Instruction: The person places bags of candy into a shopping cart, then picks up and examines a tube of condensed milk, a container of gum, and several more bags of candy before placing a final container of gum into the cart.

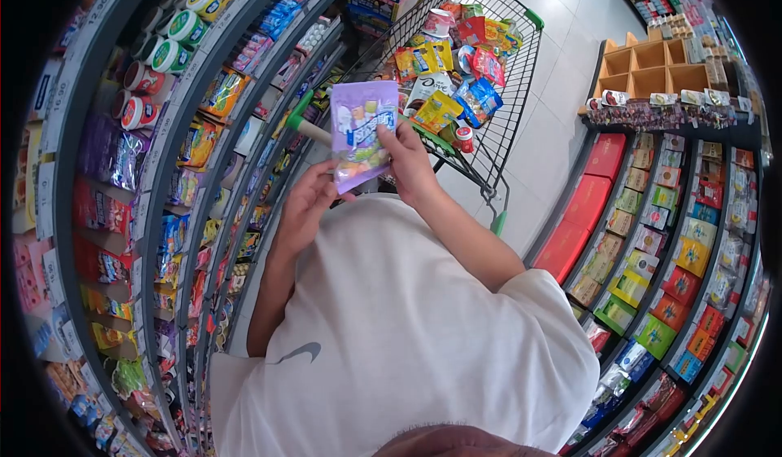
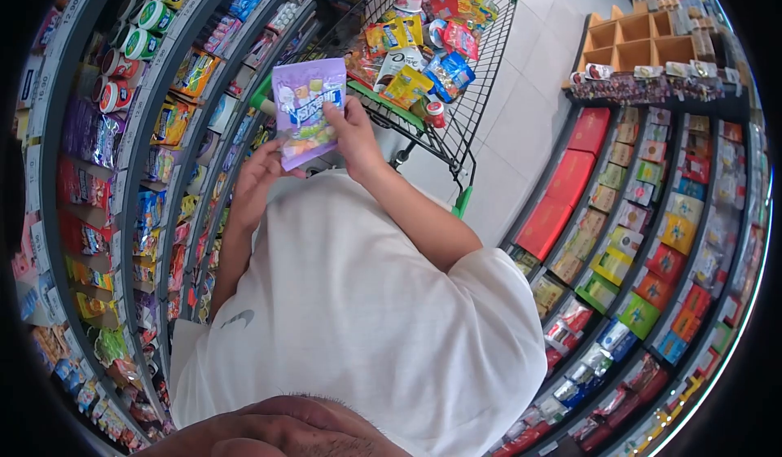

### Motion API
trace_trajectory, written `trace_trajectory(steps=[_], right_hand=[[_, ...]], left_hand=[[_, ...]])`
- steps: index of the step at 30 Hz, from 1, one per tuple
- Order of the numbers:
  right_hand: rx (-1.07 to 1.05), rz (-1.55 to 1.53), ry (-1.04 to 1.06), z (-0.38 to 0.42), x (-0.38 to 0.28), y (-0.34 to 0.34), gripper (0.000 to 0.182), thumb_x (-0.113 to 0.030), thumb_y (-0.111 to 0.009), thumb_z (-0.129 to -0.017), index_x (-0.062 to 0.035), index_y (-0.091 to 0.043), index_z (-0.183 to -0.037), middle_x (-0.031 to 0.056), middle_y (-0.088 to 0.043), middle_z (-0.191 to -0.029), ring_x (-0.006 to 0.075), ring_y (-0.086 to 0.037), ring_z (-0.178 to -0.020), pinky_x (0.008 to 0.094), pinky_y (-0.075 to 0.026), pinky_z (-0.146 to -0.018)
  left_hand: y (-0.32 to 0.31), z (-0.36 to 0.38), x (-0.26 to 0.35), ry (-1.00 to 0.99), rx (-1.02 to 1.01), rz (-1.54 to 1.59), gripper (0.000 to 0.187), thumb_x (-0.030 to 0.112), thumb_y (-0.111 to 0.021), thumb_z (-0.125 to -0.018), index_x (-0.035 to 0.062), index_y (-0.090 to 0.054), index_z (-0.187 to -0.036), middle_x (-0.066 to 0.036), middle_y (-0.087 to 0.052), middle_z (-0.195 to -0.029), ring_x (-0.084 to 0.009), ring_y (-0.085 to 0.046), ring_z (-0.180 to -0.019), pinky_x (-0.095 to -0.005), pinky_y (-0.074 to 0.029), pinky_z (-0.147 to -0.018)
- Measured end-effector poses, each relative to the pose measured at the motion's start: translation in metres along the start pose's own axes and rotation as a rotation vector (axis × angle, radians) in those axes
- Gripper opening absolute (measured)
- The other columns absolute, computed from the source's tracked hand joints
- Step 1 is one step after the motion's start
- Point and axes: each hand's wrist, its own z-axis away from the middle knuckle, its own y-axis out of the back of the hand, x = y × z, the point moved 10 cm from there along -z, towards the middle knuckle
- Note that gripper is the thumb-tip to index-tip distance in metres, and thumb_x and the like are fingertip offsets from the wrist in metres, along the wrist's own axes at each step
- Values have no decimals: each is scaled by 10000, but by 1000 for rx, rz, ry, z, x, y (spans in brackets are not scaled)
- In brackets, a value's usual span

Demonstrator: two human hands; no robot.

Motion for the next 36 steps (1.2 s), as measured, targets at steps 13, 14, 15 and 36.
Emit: trace_trajectory(steps=[13,14,15,36], right_hand=[[-45,33,42,-1,12,47,312,-147,-593,-953,-62,-538,-1249,48,-653,-1119,144,-653,-952,300,-560,-752],[13,-7,74,-7,11,59,306,-149,-593,-953,-61,-542,-1242,47,-652,-1113,142,-651,-953,301,-558,-755],[46,-19,75,-12,13,75,308,-154,-592,-954,-59,-540,-1242,49,-651,-1106,143,-650,-949,306,-553,-760],[403,160,71,-96,-3,207,390,-94,-559,-960,36,-459,-1315,162,-529,-1289,260,-530,-1184,355,-452,-979]], left_hand=[[9,-11,-11,72,144,147,353,77,-576,-948,16,-522,-1292,-103,-660,-1084,-147,-622,-934,-286,-494,-849],[14,-11,-9,61,163,119,350,83,-581,-947,21,-528,-1287,-101,-661,-1074,-143,-619,-929,-283,-494,-847],[18,-12,-9,51,172,97,346,89,-586,-946,27,-535,-1282,-99,-662,-1064,-139,-616,-923,-281,-493,-846],[37,-14,-29,89,272,50,269,138,-599,-951,39,-590,-1201,-67,-654,-1070,-115,-602,-926,-265,-476,-857]])
